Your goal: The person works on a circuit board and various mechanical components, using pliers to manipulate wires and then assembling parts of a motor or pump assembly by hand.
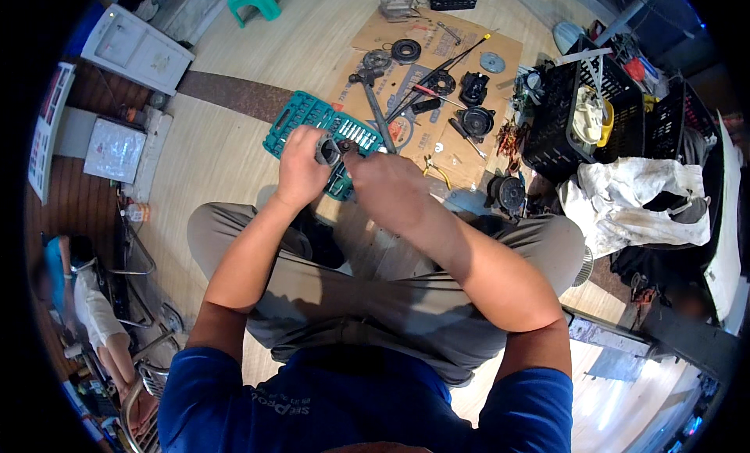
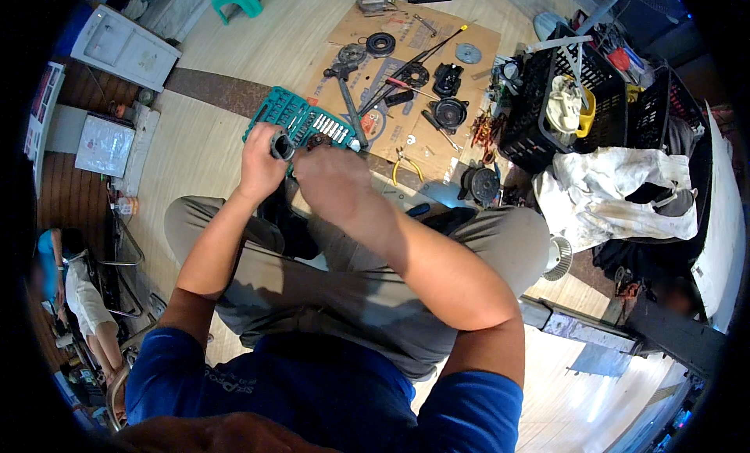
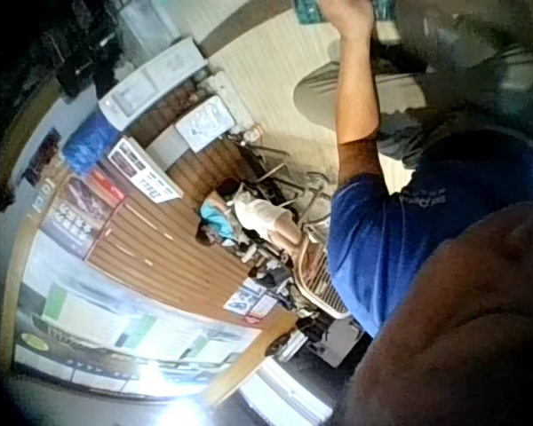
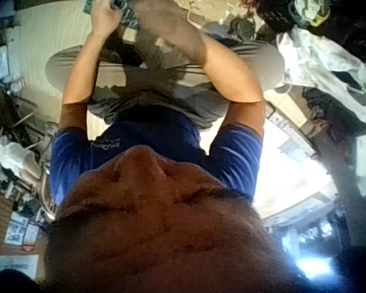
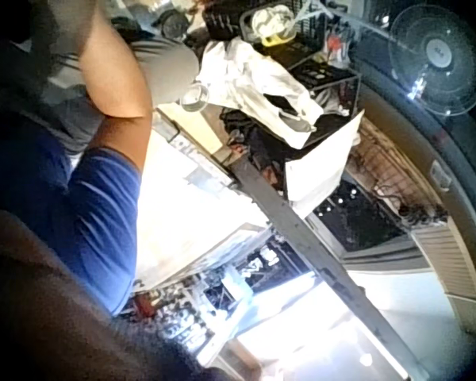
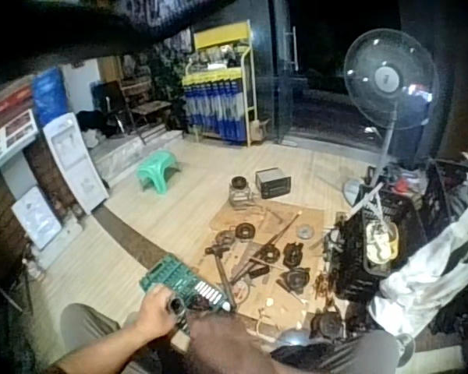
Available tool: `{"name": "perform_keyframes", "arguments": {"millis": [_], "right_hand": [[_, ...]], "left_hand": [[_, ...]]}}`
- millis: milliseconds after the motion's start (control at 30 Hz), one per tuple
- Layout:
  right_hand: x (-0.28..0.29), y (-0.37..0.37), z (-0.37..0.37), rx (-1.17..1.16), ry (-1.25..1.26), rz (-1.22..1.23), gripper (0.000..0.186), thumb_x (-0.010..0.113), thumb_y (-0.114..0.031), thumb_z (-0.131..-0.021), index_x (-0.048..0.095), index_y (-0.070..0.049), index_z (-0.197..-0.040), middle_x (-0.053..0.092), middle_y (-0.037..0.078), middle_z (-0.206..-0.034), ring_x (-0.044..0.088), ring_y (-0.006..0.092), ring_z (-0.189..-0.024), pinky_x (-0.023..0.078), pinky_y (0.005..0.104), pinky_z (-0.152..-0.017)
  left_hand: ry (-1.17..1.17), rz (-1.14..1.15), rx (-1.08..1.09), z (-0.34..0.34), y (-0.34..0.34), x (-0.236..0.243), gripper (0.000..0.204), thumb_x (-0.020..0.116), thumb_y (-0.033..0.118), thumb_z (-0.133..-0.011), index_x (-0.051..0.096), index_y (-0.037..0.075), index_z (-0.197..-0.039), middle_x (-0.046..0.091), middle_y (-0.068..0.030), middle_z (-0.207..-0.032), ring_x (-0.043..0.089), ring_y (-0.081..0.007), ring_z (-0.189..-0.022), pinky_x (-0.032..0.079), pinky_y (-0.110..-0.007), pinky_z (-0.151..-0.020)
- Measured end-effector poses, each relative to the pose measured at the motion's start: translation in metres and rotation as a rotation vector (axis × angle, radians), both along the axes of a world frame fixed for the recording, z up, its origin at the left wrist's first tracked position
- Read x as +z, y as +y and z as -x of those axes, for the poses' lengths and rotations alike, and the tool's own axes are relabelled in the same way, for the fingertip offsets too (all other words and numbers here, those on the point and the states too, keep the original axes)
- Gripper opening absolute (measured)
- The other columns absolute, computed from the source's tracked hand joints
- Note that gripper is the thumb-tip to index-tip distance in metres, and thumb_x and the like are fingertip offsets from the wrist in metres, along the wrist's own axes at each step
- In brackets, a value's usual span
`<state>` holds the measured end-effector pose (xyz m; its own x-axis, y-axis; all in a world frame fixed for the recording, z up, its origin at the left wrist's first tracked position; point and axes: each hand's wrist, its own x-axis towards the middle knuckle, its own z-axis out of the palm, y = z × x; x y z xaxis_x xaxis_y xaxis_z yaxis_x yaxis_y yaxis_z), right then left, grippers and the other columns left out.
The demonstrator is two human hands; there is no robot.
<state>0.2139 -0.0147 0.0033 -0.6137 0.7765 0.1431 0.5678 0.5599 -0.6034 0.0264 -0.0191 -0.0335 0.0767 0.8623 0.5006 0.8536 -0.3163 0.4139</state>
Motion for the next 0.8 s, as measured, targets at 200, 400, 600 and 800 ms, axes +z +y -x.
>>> {"name": "perform_keyframes", "arguments": {"millis": [200,400,600,800], "right_hand": [[-0.013,0.006,0.002,0.051,-0.091,-0.036,0.017,0.054,-0.015,-0.081,0.063,-0.006,-0.093,0.063,0.016,-0.071,0.064,0.0341,-0.071,0.052,0.0437,-0.063],[-0.025,0.016,-0.004,0.114,0.036,0.078,0.019,0.053,-0.016,-0.085,0.065,-0.009,-0.097,0.064,0.019,-0.08,0.063,0.0367,-0.077,0.05,0.0465,-0.07],[-0.023,0.017,-0.003,0.127,0.12,0.027,0.013,0.052,-0.01,-0.079,0.063,-0.008,-0.084,0.063,0.018,-0.075,0.064,0.0356,-0.075,0.051,0.0458,-0.068],[-0.012,0.004,0.0,0.073,0.042,-0.051,0.018,0.054,-0.01,-0.081,0.062,-0.006,-0.096,0.064,0.017,-0.075,0.063,0.036,-0.071,0.05,0.047,-0.064]], "left_hand": [[0.081,0.046,-0.044,0.003,-0.001,0.0,0.03,0.06,-0.009,-0.056,0.058,0.001,-0.084,0.056,-0.0154,-0.086,0.053,-0.0367,-0.084,0.044,-0.041,-0.074],[0.087,0.101,-0.08,0.007,-0.005,-0.007,0.028,0.061,-0.007,-0.056,0.058,0.001,-0.082,0.056,-0.0145,-0.084,0.053,-0.0361,-0.082,0.044,-0.041,-0.072],[0.019,0.081,-0.119,0.011,-0.004,-0.009,0.022,0.065,-0.003,-0.061,0.054,0.001,-0.081,0.055,-0.0167,-0.083,0.054,-0.0373,-0.08,0.044,-0.04,-0.071],[-0.133,0.086,-0.035,0.008,-0.001,-0.008,0.026,0.067,-0.004,-0.061,0.055,0.001,-0.084,0.057,-0.0155,-0.083,0.056,-0.0357,-0.08,0.046,-0.039,-0.07]]}}
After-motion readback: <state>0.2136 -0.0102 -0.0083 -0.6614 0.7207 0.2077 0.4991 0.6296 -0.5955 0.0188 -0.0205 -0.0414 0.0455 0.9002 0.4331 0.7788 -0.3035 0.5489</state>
